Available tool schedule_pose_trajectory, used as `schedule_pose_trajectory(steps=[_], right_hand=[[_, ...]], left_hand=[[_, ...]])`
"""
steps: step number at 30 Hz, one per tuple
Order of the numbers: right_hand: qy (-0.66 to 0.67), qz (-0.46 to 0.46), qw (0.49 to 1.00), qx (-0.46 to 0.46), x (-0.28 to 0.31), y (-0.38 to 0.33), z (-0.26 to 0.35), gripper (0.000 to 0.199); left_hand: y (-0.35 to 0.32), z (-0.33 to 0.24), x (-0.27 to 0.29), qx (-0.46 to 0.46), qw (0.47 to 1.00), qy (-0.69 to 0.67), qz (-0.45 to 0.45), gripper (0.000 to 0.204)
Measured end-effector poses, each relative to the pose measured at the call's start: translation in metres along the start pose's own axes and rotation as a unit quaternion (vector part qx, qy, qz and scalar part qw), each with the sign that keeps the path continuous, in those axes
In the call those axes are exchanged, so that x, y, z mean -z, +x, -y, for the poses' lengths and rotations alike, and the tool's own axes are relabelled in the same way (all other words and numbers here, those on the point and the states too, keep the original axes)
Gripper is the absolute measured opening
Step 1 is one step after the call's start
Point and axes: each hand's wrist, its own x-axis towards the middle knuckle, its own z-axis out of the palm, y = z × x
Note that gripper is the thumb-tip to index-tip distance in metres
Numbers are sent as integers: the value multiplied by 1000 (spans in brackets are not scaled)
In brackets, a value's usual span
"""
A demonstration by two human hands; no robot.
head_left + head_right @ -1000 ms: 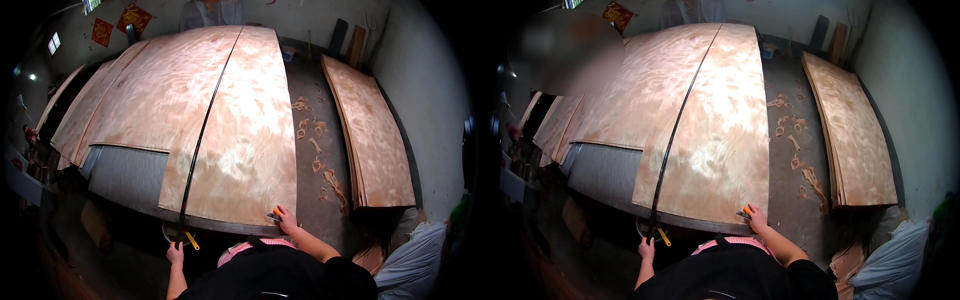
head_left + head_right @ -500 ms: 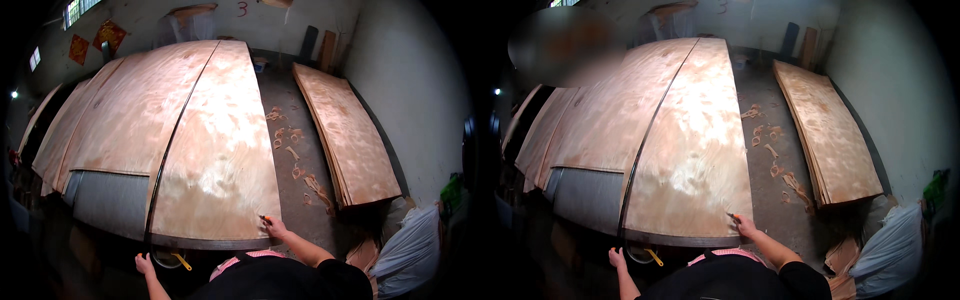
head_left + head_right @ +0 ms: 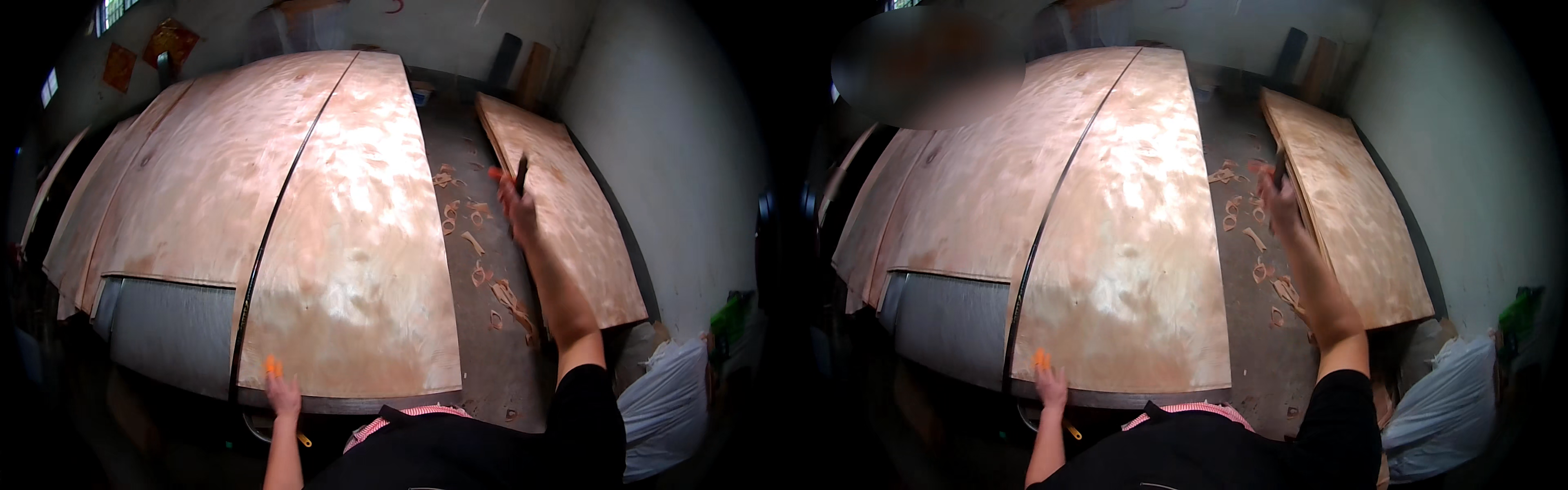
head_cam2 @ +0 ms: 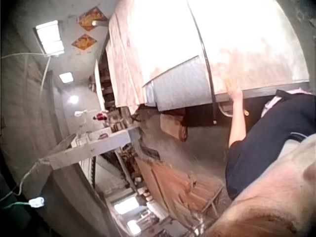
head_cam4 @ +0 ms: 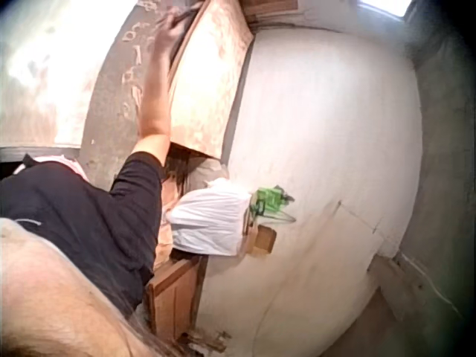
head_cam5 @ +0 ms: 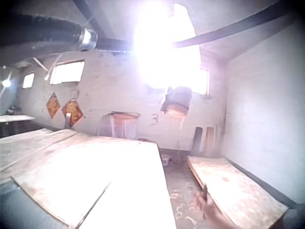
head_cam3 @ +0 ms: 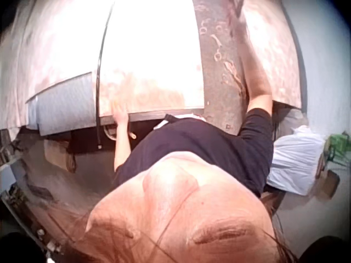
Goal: The person uses a utility knife to cut a large sheet of wood veneer on a workbench. They align a template on the veneer and trace its outline to cut a specific shape. The person also uses a long metal ruler to guide straight cuts along the edges of the material.
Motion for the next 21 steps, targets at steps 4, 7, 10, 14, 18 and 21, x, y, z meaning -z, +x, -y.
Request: schedule_pose_trajectory(steps=[4,7,10,14,18,21], right_hand=[[23,-46,997,66,-2,108,45,22],[18,-49,988,148,-5,172,89,20],[18,-82,982,167,-12,230,129,22],[49,-11,962,268,1,318,157,26],[128,-6,980,155,8,387,194,19],[92,70,980,164,15,403,199,19]], left_hand=[[30,-36,-54,94,991,84,-37,62],[39,-51,-73,151,981,119,-36,65],[40,-56,-75,153,978,132,-46,66],[40,-59,-76,150,979,131,-39,66],[41,-56,-76,152,978,140,-34,65],[43,-54,-74,147,980,131,-34,65]])
